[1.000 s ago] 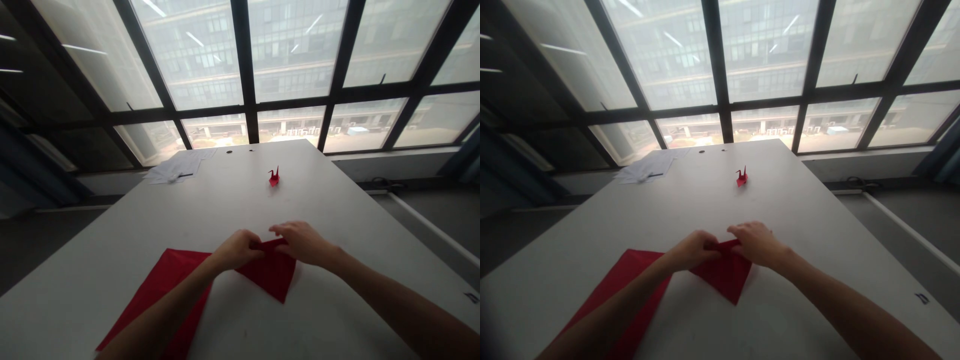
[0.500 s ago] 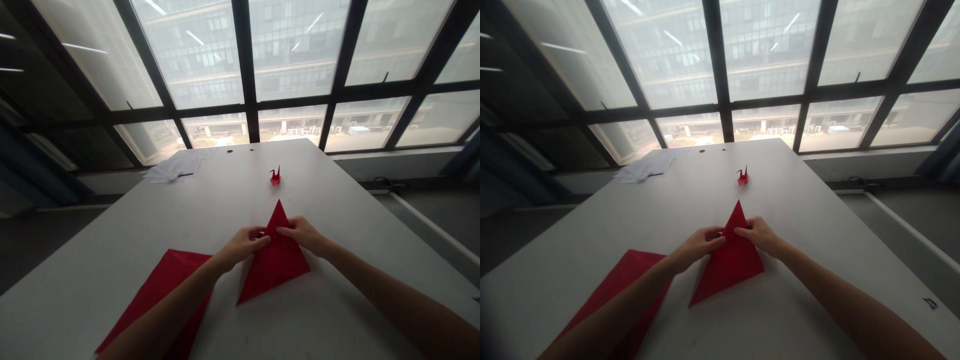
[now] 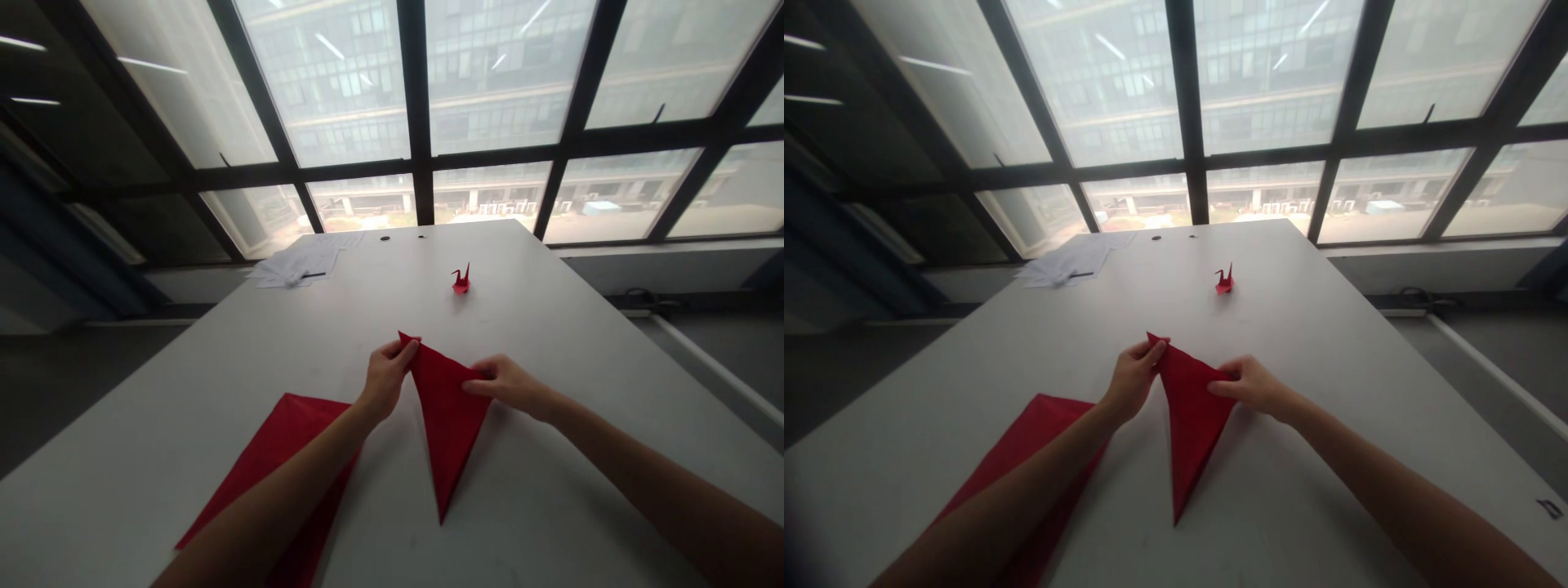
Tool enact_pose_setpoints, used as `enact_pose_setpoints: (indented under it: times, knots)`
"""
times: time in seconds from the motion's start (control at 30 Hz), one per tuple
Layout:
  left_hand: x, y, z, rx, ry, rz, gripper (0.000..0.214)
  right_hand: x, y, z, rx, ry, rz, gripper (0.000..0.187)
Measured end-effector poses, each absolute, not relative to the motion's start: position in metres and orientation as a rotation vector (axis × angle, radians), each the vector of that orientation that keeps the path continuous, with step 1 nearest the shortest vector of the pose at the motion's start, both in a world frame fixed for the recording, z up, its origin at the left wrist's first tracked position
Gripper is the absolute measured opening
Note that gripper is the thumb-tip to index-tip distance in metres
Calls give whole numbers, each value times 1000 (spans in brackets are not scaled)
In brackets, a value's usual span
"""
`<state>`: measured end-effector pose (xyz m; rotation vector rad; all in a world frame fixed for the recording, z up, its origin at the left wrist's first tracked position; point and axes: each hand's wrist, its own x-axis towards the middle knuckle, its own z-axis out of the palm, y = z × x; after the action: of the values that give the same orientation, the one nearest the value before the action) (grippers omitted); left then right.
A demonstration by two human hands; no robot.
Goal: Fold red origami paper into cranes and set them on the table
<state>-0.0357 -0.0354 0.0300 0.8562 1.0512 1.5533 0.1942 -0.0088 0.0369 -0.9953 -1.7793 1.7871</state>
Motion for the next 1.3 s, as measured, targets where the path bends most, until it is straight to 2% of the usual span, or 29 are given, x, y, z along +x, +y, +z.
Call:
enact_pose_setpoints:
  times: [0.13, 0.3, 0.63, 1.3]
  knots:
    - [-43, -30, 23, 738, 950, 1664, 37, 197, -4, 26, -1030, -1703, 1537, 34]
    - [-37, -40, 22, 877, 926, 1437, 46, 186, -11, 18, -1027, -1665, 1342, 33]
    - [-33, -44, 19, 941, 1119, 1531, 34, 177, -20, 22, -924, -1559, 1334, 39]
    - [-30, -48, 23, 969, 1183, 1571, 35, 177, -19, 20, -878, -1490, 1418, 36]
